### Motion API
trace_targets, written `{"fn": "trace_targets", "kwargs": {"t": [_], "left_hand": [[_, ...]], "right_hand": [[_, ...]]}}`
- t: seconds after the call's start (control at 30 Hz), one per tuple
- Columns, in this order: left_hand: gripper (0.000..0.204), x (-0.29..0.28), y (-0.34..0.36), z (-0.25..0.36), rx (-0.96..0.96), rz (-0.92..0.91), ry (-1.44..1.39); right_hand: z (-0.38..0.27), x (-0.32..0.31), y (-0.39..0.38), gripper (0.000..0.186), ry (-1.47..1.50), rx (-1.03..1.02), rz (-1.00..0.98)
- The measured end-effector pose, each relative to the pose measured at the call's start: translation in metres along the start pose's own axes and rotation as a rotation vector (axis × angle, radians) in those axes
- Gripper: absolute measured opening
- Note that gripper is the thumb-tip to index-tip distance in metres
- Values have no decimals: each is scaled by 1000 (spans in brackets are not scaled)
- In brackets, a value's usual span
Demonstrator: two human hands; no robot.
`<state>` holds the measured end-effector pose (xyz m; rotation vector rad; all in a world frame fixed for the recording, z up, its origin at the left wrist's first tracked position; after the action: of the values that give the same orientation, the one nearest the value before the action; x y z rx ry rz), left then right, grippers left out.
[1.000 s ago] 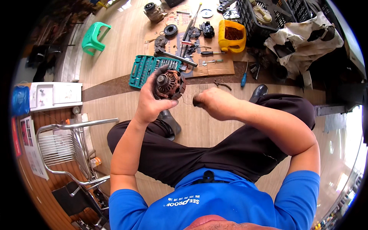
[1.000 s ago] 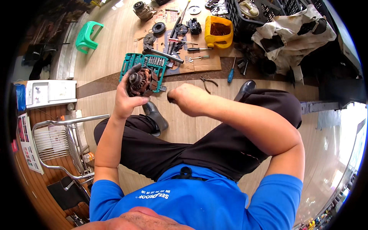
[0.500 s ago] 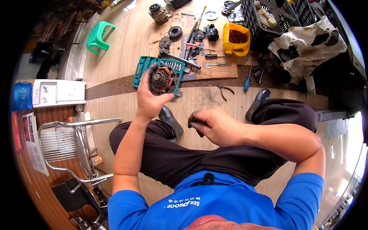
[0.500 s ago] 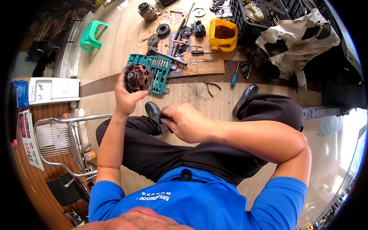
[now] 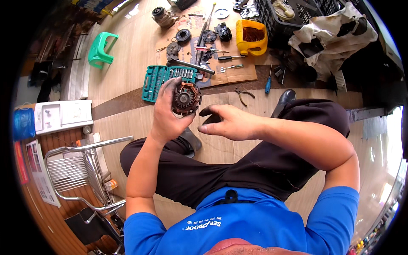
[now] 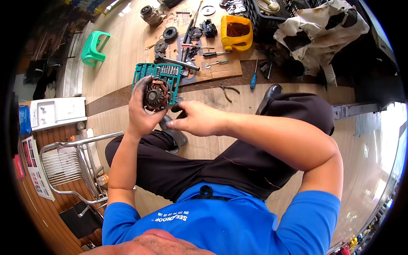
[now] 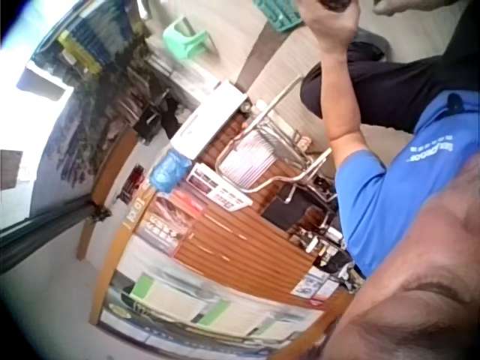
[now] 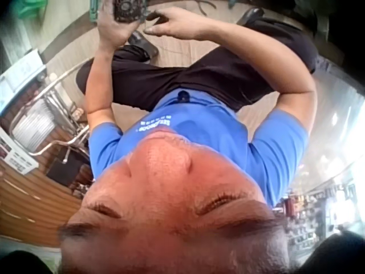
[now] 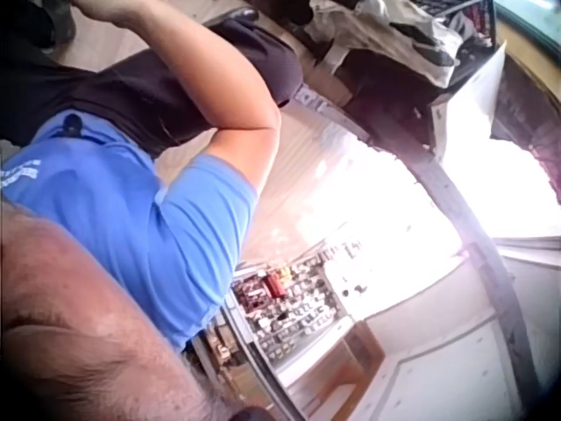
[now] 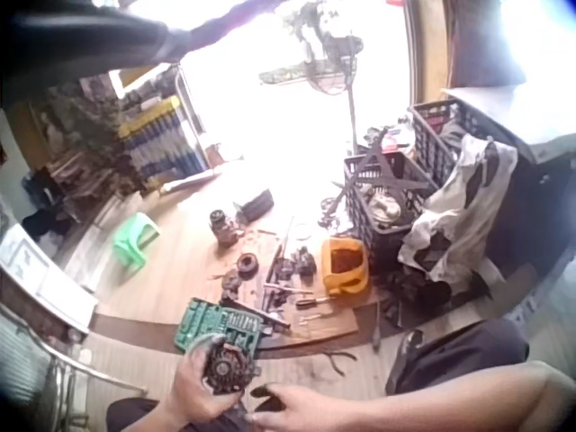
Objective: The person disassembles and handles the internal components of an electric motor while sitting on the floor, using pliers and a screwdriver to manipulate wires and parts.
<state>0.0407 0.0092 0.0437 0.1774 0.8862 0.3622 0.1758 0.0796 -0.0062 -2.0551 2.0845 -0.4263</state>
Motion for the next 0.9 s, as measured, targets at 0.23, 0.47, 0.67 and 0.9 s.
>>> {"fn": "trace_targets", "kwargs": {"t": [0.23, 0.47, 0.67, 0.9], "left_hand": [[82, 3, 1, 9, 42, -27, 94], [82, 5, -1, 9, 57, -169, 11], [83, 4, -4, 2, -3, -276, -57], [90, 1, -11, -16, -294, -321, -689]], "right_hand": [[0, -3, 6, 28, 522, 81, 69], [0, -36, 1, 16, 309, 233, 272], [-16, -51, 3, 16, -525, -169, 402], [-2, -47, 11, 14, -781, -41, 252]]}}
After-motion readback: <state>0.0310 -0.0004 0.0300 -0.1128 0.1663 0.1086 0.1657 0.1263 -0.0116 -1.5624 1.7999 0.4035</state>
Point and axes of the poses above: each hand's wrist, its own y-axis towards the middle knuckle, its own x-axis out of the palm, z = x × y, the point moved 7 cm from there along y, towards the middle knuckle, and after that the axes turned 2 degrees about -z, right-handed, at the moved point
